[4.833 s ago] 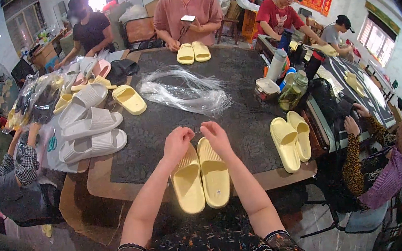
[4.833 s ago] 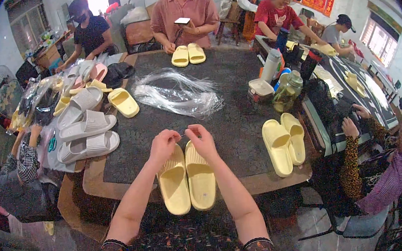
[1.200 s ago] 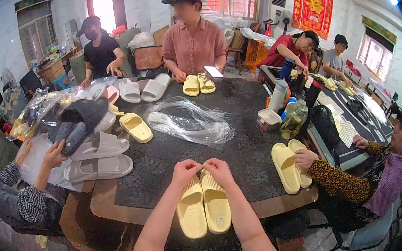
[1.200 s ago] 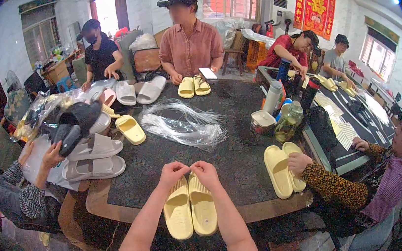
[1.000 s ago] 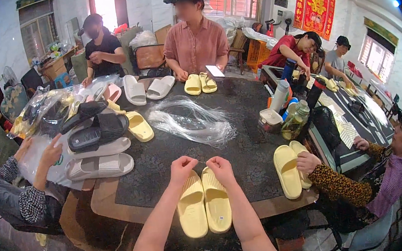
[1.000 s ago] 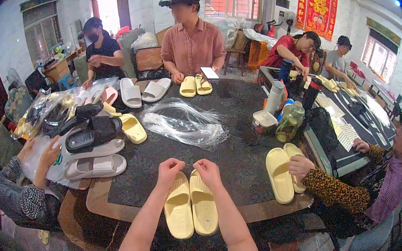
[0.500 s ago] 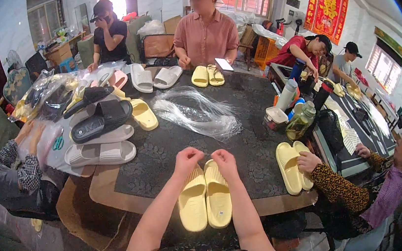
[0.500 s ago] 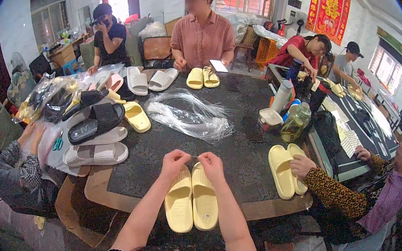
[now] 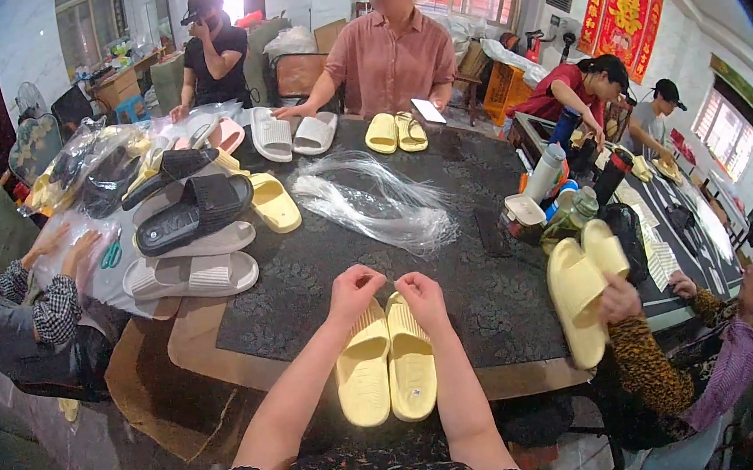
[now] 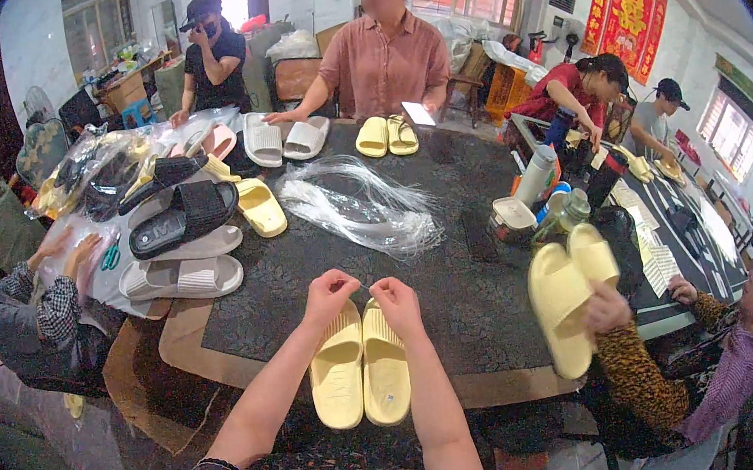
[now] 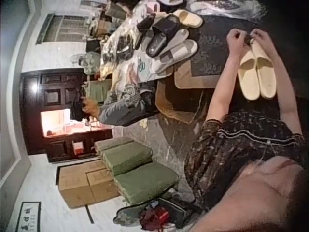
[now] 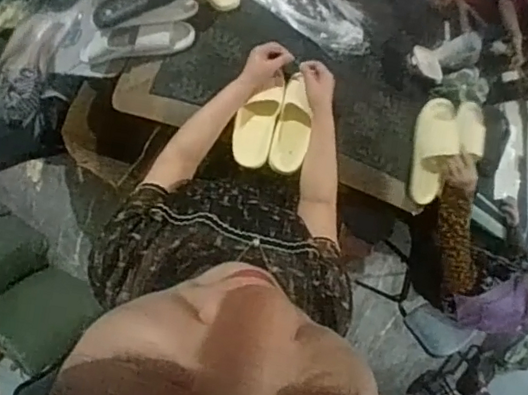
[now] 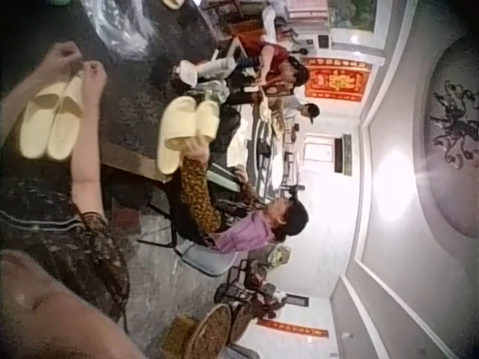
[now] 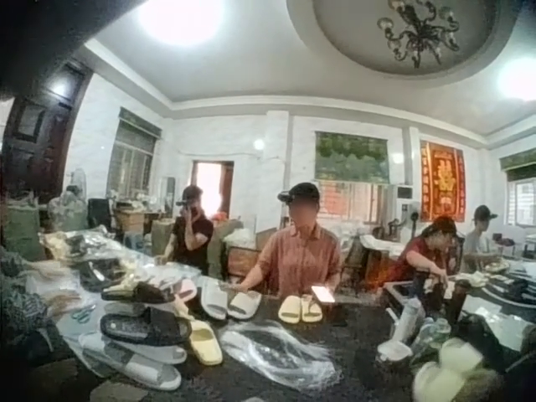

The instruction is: The recorder is inspecting and sorting pairs of foam sandals at a large workshop table.

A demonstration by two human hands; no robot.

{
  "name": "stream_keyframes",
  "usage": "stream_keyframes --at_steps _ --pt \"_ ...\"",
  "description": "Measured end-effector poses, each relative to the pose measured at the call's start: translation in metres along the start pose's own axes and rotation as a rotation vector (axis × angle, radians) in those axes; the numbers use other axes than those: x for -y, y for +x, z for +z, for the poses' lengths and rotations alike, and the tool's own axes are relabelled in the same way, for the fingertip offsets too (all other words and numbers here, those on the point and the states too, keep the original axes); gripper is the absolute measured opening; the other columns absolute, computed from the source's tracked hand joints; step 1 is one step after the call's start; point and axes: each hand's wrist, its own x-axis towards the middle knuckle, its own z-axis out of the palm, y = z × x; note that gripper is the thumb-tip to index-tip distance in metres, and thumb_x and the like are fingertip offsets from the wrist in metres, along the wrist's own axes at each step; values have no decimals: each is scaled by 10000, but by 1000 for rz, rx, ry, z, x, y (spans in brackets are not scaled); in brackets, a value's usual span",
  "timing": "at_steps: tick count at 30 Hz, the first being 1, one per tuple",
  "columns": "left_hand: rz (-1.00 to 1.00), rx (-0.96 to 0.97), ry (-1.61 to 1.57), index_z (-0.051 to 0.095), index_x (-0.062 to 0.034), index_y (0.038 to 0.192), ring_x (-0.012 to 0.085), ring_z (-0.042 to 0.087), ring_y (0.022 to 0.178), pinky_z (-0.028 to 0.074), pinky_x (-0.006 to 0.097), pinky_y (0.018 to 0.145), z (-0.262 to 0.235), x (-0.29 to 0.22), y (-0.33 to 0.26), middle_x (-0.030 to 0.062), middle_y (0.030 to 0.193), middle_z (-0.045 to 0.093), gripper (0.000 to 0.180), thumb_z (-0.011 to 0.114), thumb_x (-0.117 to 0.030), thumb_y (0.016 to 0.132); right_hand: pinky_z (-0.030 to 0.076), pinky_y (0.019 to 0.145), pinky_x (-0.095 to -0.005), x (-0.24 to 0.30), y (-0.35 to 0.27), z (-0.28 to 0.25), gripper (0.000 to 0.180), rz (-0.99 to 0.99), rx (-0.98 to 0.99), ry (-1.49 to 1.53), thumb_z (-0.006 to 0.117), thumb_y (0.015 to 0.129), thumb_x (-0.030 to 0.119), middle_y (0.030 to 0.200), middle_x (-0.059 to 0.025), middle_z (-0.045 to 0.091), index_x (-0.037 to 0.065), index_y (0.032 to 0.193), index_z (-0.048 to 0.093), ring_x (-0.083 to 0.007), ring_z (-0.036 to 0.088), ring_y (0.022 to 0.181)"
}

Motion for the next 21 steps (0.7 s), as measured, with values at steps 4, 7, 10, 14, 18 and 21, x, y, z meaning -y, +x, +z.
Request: stream_keyframes --at_steps 4,7,10,14,18,21 --pt "-45 136 74 671 -14 812 84 584 674 474 249 621 4 4 -1 33 744 643 115 704 -122 788 421 595 -210 -8 2 0 128 -34 -84 54 649 864 139 712 35 593 13 882 638 -31 503 651" --pt "-31 -47 87 666 -15 820 94 597 693 484 248 637 -3 1 1 38 756 644 117 702 -123 795 422 601 -209 -5 2 0 145 46 -122 13 652 863 156 717 34 597 14 891 644 -32 508 656" --pt "9 26 29 668 -17 819 94 596 687 482 251 631 1 -2 -2 36 747 643 107 699 -117 795 419 595 -212 -2 0 0 155 34 1 -38 651 862 169 710 38 591 15 880 649 -31 504 650" --pt "-9 128 76 670 -17 819 96 600 690 482 252 637 3 -2 -2 41 754 650 102 693 -115 798 380 577 -186 7 -1 1 128 52 -18 -20 646 864 145 691 70 551 17 866 641 -13 458 629" --pt "-40 -43 100 677 -23 825 100 602 672 476 251 617 -5 4 1 41 764 667 115 698 -133 798 405 591 -200 1 0 -1 159 27 -86 6 657 847 180 692 48 580 22 862 655 -24 480 637" --pt "-16 6 -33 678 -27 827 86 592 672 470 249 604 -1 3 0 27 752 663 110 699 -129 792 386 579 -192 2 0 0 142 27 -30 -34 656 849 162 689 59 567 20 860 653 -16 466 633"
